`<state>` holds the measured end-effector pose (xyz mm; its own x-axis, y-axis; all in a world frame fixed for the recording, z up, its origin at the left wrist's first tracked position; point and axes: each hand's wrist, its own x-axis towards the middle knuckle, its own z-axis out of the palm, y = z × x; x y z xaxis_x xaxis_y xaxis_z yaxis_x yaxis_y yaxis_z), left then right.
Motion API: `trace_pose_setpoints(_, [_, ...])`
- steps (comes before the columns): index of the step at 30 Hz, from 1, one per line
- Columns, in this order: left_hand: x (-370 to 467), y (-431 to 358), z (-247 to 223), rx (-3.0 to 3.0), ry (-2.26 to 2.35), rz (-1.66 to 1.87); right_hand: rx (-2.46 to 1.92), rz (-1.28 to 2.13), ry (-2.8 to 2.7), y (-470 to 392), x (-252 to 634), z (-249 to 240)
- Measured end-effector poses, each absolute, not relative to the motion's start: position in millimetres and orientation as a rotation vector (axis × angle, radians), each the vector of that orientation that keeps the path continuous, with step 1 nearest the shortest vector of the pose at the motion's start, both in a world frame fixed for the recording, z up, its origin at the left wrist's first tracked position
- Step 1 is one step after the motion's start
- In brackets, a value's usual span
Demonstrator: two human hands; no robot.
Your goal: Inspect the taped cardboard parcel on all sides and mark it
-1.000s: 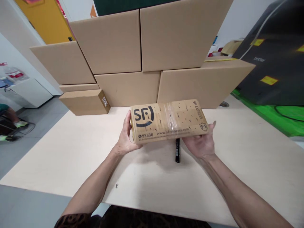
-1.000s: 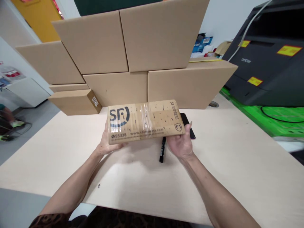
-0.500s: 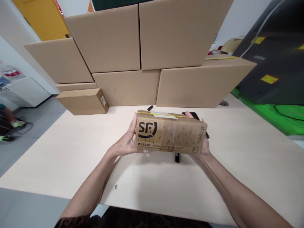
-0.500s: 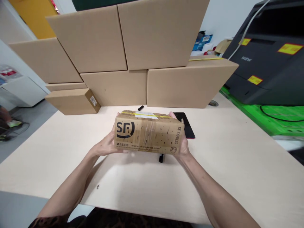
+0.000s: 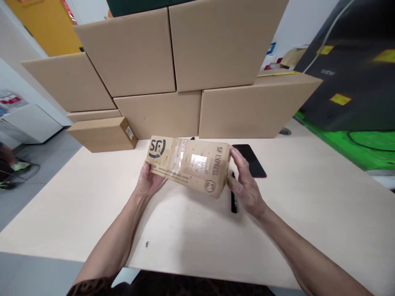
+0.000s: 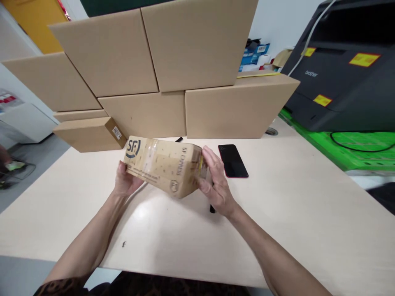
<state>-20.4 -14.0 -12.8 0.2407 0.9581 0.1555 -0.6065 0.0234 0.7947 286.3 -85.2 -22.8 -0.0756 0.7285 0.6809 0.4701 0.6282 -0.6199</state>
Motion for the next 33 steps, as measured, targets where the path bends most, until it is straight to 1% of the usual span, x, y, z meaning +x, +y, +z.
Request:
trace_pose_setpoints(2, [-22, -11, -11, 0.804, 0.470, 1.265, -0.921, 0.130, -1.772, -88, 285, -17])
trace_pose_setpoints(4, [-24, -10, -12, 0.753, 0.457, 1.194, -0.850, 0.057, -1.819, -89, 283, -13])
trace_pose_setpoints(8, [-26, -8, -16, 0.719, 0.459, 1.091, -0.782, 0.053, -1.891, -88, 280, -16])
trace_pose_setpoints(12, [-28, -9, -13, 0.733, 0.460, 1.046, -0.755, -0.031, -1.942, -86, 280, -16])
trace_pose_setpoints(17, [-26, -12, -7, 0.799, 0.476, 0.892, -0.834, -0.037, -1.811, -96, 274, -8])
trace_pose_setpoints(19, [-24, -13, -10, 0.856, 0.509, 0.866, -0.923, 0.036, -1.725, -102, 272, -6])
trace_pose_setpoints(22, [-20, -13, -18, 0.928, 0.628, 0.937, -1.023, 0.250, -1.619, -107, 274, -4])
trace_pose_setpoints(27, [-15, -9, -26, 0.922, 0.789, 1.069, -0.910, 0.577, -1.600, -108, 283, 4])
trace_pose_setpoints(31, [-9, -11, -19, 0.852, 0.923, 1.163, -0.813, 0.711, -1.536, -111, 284, 2])
trace_pose_setpoints(33, [-4, -14, -15, 0.823, 0.930, 1.139, -0.779, 0.768, -1.478, -111, 281, -3])
